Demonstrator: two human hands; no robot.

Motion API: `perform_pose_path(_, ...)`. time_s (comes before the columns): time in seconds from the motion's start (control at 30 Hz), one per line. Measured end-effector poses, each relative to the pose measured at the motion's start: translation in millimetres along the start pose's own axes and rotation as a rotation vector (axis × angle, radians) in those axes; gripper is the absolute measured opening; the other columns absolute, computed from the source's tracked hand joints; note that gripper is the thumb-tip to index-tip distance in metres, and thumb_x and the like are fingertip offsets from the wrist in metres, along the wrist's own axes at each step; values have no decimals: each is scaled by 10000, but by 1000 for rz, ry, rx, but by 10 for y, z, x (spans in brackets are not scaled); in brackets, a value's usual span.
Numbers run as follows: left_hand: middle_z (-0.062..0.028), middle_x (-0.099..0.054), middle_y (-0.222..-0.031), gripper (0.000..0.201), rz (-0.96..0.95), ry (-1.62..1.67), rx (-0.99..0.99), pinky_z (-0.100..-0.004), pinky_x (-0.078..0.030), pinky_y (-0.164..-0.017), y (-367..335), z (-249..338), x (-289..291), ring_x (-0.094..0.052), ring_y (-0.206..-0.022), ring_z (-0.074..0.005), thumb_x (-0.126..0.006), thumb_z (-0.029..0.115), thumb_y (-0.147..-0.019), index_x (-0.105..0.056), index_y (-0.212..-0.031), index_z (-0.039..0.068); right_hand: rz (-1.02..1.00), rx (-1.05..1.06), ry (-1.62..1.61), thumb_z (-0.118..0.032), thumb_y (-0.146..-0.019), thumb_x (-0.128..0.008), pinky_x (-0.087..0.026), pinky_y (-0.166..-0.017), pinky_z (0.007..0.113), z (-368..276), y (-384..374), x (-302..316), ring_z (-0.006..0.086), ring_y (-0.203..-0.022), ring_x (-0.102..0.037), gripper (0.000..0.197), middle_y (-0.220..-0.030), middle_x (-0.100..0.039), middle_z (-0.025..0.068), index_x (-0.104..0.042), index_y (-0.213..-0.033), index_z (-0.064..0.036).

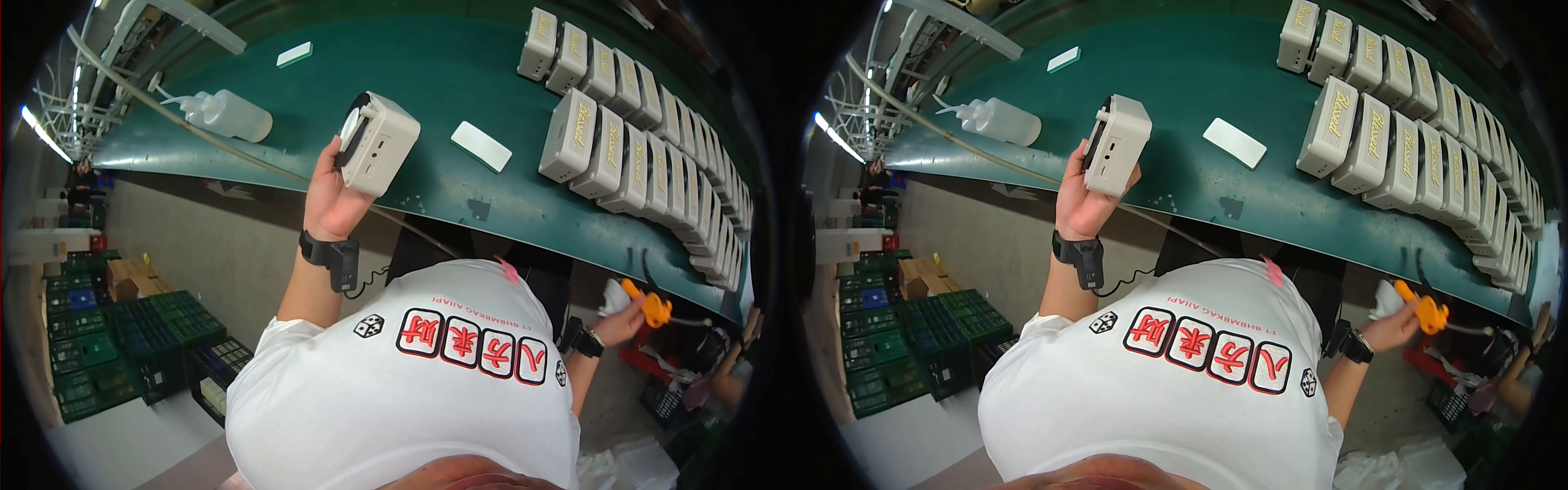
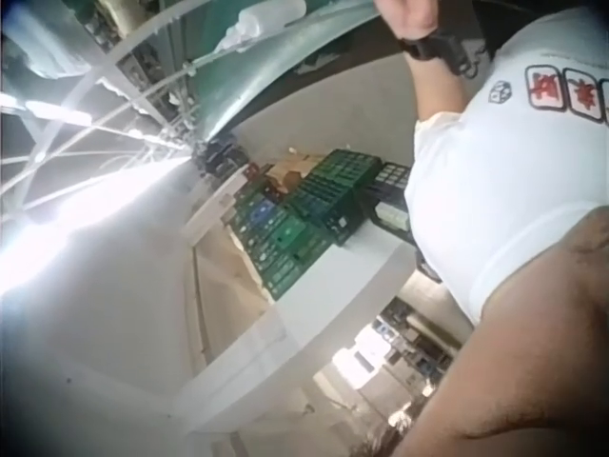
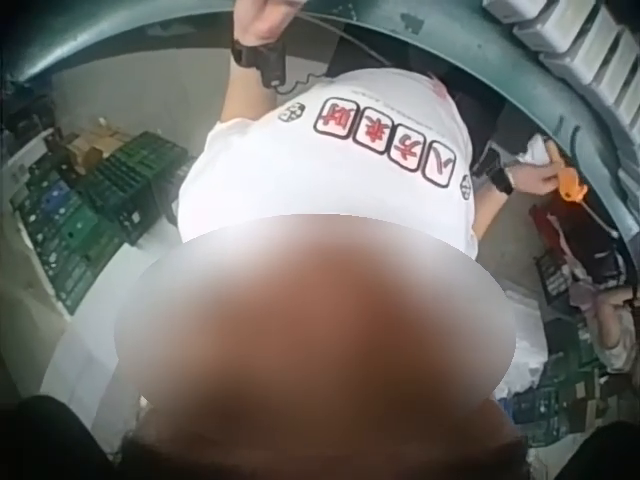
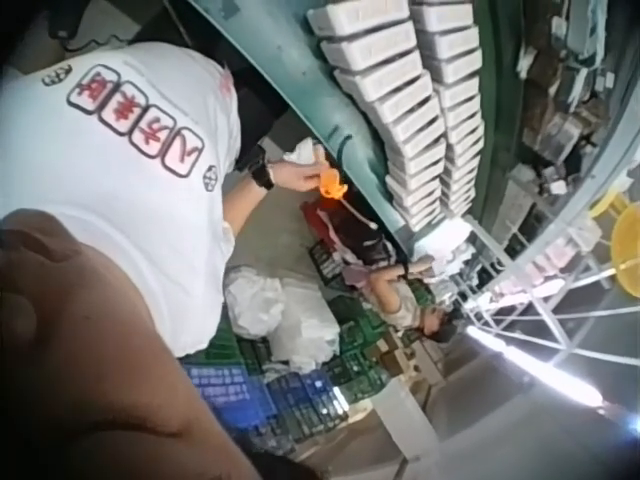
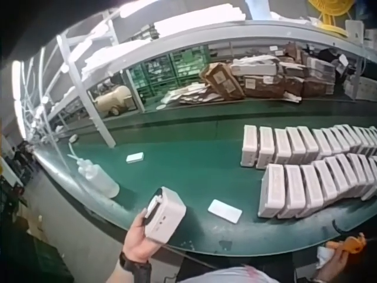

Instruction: Clean and inspect white plastic electronic housings on a conveyor belt using a cloth and air nozzle.

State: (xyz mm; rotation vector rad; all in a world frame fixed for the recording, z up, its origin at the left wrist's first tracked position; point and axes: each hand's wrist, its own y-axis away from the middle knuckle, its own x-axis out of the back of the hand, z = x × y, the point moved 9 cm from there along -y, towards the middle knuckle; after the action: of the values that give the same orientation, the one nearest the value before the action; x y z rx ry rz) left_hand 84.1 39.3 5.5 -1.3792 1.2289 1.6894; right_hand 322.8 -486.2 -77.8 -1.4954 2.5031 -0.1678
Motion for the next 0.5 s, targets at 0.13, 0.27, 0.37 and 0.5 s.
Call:
perform_pose_path(0.13, -95, -577, -1356, 431, -71, -97, -21, -447, -444, -1051, 37, 93, -62, -552, -1241, -291, -513, 309, -1000, -502, -1374, 95, -1, 343, 18, -250, -963, -582, -523, -865, 301, -795, -405, 120, 211, -922, -633, 431, -1233, -618, 185, -551, -1248, 71)
perform_pose_path(0.27, -106, -573, -1350, 429, -68, -249, -136, -435, -449, -1045, 183, 197, -156, -551, -1237, -283, -554, 259, -984, -496, -1371, 82, -410, 245, -247, -249, -880, -535, -534, -824, 294, -1728, -143, -812, 240, -842, -635, 530, -1254, -588, 257, -487, -1300, 71)
perform_pose_path(0.37, -111, -570, -1343, 435, 18, -431, -355, -430, -449, -1046, 340, 353, -150, -550, -1232, -274, -581, 219, -969, -492, -1368, 70, -1183, -4, -237, -149, -839, -558, -526, -737, 309, -1630, 440, -1454, 228, -818, -633, 521, -1225, -611, 226, -481, -1317, 43)
perform_pose_path(0.5, -114, -568, -1331, 449, 52, -622, -575, -422, -444, -1047, 529, 539, -216, -549, -1222, -260, -613, 160, -945, -486, -1361, 50, -1714, 566, 149, -123, -814, -628, -504, -641, 360, -2211, 1670, -2083, 248, -693, -620, 402, -1011, -674, 138, -587, -1196, -3)
